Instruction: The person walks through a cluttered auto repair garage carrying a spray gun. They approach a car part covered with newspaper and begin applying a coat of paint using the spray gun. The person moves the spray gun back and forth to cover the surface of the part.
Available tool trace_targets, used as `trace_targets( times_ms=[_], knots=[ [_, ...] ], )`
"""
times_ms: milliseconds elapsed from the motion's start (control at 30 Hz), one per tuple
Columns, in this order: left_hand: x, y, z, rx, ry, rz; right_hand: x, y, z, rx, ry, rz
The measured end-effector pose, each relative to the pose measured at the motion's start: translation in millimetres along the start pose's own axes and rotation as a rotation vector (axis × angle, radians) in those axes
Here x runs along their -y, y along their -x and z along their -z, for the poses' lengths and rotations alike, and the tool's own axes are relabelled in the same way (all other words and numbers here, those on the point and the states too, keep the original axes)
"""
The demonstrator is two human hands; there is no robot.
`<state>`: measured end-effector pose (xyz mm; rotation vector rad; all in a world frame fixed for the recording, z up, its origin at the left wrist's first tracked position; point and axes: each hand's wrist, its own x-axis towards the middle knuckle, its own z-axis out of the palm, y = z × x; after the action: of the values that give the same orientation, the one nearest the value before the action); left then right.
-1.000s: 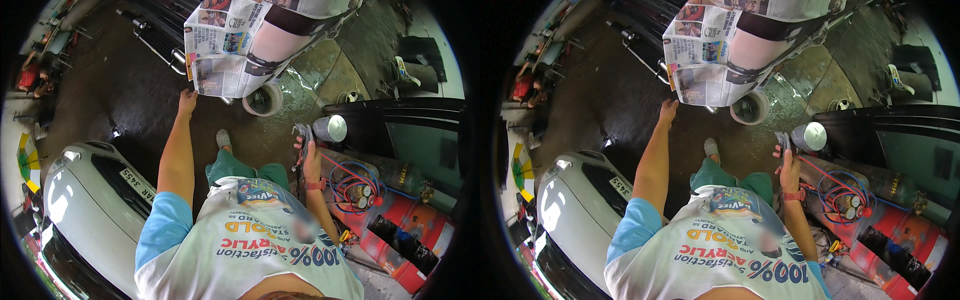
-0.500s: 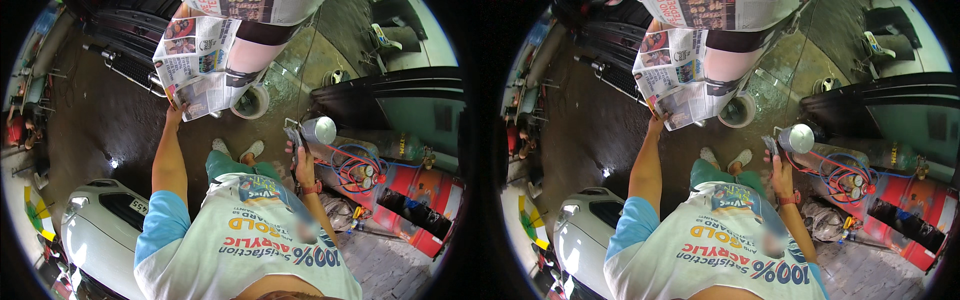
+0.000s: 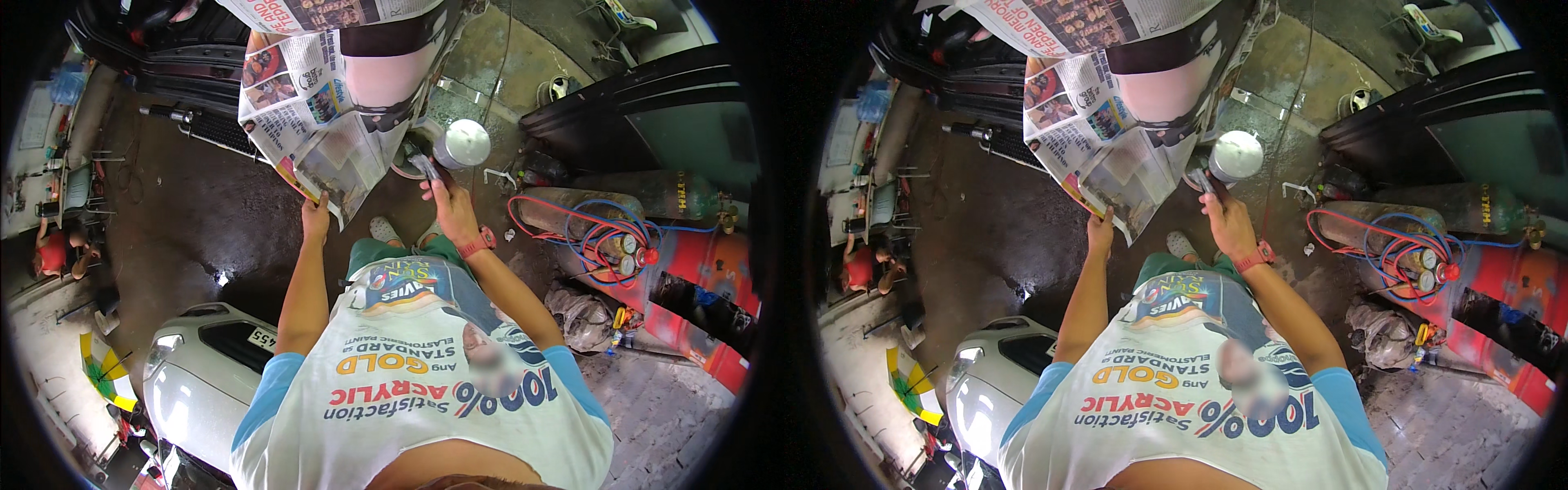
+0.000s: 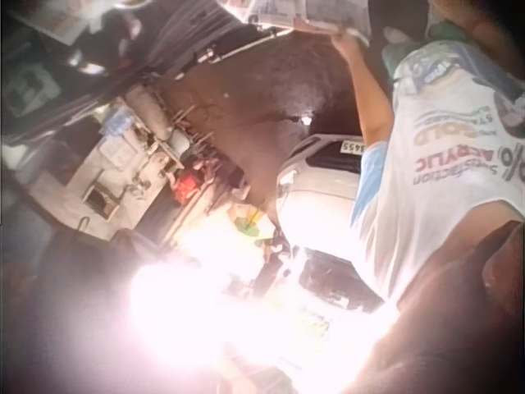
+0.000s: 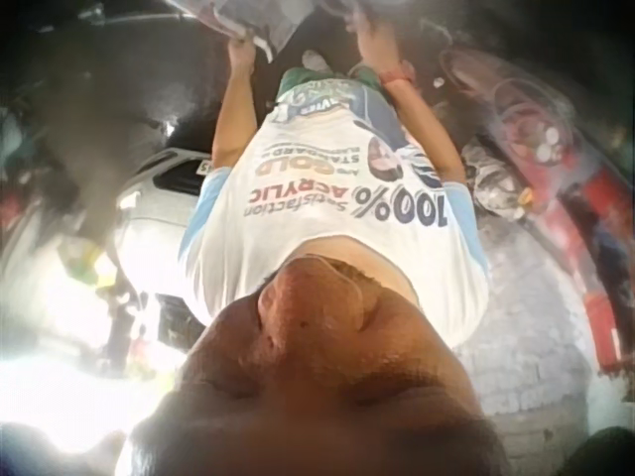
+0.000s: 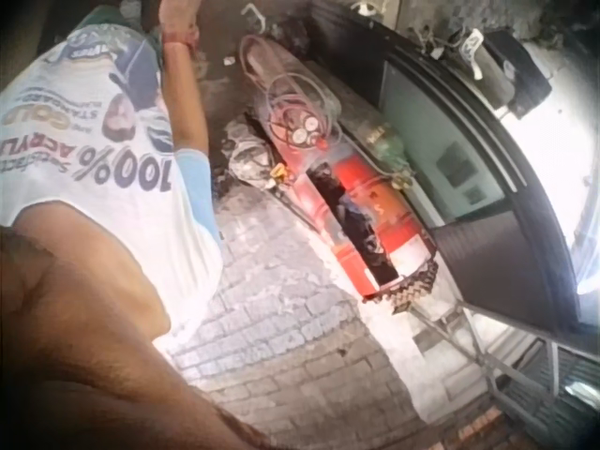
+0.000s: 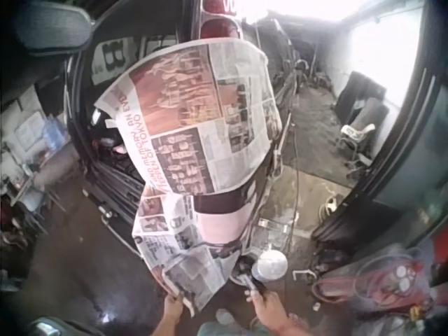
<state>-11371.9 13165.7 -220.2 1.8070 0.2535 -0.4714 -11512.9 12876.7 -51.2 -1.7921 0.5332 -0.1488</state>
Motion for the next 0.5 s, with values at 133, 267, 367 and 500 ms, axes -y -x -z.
trace_targets(
  times_ms=[133,267,367,500],
  knots=[
    [-12,16,-11,0.024,0.105,0.056,-14,-18,-23,0.029,0.001,0.014],
    [-14,20,-16,0.026,0.155,0.126,-23,-30,-42,0.041,0.034,0.04],
    [-6,19,-16,0.054,0.169,0.145,-29,-35,-57,0.018,0.032,0.084],
    [-12,25,-21,0.047,0.181,0.133,-25,-37,-63,0.028,0.015,0.055]
  ],
)
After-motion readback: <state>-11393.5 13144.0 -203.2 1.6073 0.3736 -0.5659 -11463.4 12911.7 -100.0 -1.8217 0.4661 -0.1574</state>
